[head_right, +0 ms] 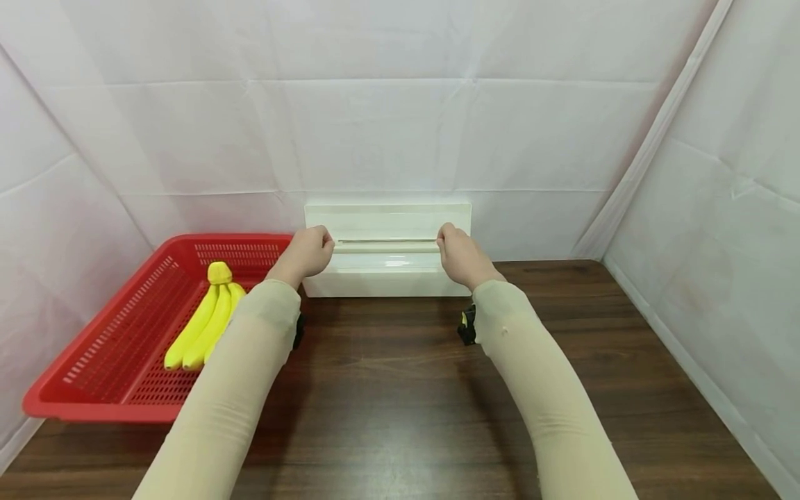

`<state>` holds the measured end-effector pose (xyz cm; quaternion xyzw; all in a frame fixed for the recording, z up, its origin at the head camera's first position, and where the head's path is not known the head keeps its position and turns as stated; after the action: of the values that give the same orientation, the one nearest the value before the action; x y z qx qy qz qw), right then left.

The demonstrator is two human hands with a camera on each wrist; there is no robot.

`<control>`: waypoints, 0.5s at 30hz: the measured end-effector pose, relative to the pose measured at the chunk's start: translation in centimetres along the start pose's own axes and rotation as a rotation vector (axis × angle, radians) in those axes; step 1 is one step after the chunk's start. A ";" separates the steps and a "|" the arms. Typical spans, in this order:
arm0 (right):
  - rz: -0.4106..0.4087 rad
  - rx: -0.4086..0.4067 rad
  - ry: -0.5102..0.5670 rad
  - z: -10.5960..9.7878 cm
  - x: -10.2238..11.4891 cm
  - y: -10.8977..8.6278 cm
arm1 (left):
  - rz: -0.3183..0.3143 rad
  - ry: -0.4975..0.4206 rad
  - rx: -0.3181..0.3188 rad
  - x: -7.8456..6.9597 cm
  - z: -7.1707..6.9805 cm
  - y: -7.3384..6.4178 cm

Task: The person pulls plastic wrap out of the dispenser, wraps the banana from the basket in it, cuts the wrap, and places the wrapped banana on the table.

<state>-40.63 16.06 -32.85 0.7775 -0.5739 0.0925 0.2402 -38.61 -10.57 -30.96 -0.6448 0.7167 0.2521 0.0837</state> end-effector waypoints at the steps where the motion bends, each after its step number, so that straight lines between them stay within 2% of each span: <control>1: 0.000 -0.006 0.000 -0.1 0.0 0.0 | 0.000 -0.008 0.003 -0.1 0.1 0.0; 6: -0.007 -0.029 0.006 -0.4 0.1 0.0 | -0.008 -0.054 0.010 -0.2 0.4 0.0; 9: 0.002 -0.022 0.013 -0.4 0.0 -0.2 | -0.030 -0.113 0.008 -0.2 0.3 -0.2; 15: 0.006 -0.012 0.027 -0.7 0.0 -0.1 | -0.073 -0.229 -0.032 0.0 -0.4 -0.4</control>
<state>-40.43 16.41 -32.22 0.7729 -0.5734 0.1002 0.2524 -38.09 -10.75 -30.73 -0.6389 0.6742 0.3322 0.1639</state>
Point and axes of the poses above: each hand's wrist, its own y-axis towards the middle knuckle, its own z-axis out of the palm, x = y × z, the point moved 6 cm from there along y, towards the middle knuckle, and after that the axes turned 10 degrees about -x, right-handed, at the moved point
